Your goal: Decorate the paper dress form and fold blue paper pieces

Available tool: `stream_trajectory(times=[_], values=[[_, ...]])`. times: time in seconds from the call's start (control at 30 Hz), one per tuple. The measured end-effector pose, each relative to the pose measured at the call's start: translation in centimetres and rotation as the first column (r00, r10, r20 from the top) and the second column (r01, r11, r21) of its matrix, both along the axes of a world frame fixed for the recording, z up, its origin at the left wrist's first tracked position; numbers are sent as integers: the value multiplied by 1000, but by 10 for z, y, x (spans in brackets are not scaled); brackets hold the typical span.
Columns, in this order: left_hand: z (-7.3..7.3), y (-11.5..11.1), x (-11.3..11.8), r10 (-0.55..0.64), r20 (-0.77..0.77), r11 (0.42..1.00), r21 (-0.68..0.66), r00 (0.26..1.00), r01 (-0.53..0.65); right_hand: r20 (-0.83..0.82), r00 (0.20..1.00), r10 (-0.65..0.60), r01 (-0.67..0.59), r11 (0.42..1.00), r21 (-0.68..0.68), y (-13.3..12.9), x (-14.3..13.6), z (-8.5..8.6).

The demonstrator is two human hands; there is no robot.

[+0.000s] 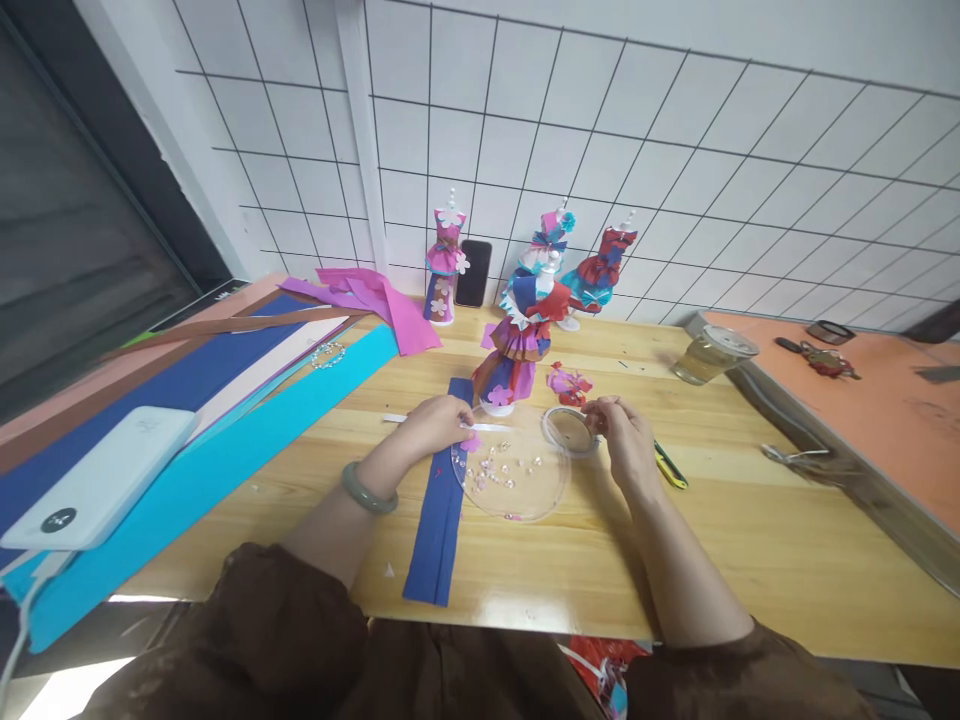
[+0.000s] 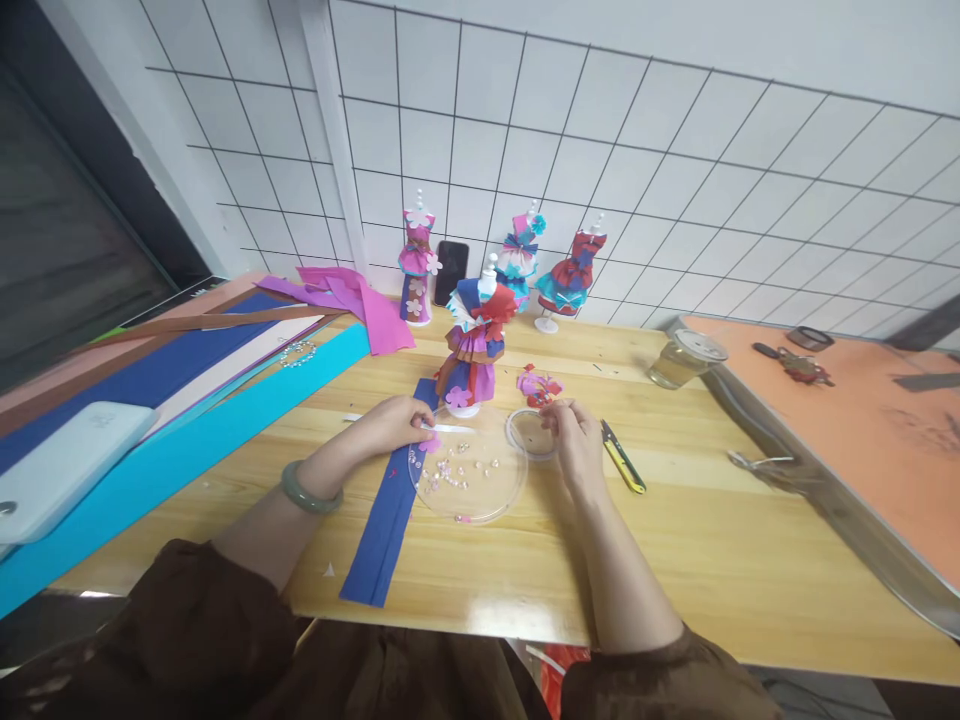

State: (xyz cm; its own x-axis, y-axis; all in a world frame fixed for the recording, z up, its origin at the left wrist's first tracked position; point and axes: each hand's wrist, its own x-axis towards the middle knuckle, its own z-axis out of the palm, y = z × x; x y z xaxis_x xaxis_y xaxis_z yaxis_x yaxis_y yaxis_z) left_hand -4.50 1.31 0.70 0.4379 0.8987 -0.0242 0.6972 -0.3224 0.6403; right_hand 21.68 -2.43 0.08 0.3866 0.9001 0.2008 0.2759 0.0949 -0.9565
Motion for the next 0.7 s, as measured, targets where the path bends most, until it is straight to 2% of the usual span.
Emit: stream_trajectory(times=[0.13,0.27,0.37,0.5,0.7], values=[[-4,-1,5,-13,6,1000,1,1000,13,209,977,25,1,992,-123,-8,11,15],[-5,2,1,-47,64,998,-27,997,49,428,904,0,100,972,-212,-21,27,38],[-4,5,-3,-36,127,999,-30,991,40,534,846,13,158,949,-272,-32,41,48],[-7,6,-2,-23,128,1000,6,991,22,591,800,103,146,922,-358,-45,59,45],[-8,4,3,-64,40,998,-17,997,65,636,738,225,83,905,-417,-54,82,21]])
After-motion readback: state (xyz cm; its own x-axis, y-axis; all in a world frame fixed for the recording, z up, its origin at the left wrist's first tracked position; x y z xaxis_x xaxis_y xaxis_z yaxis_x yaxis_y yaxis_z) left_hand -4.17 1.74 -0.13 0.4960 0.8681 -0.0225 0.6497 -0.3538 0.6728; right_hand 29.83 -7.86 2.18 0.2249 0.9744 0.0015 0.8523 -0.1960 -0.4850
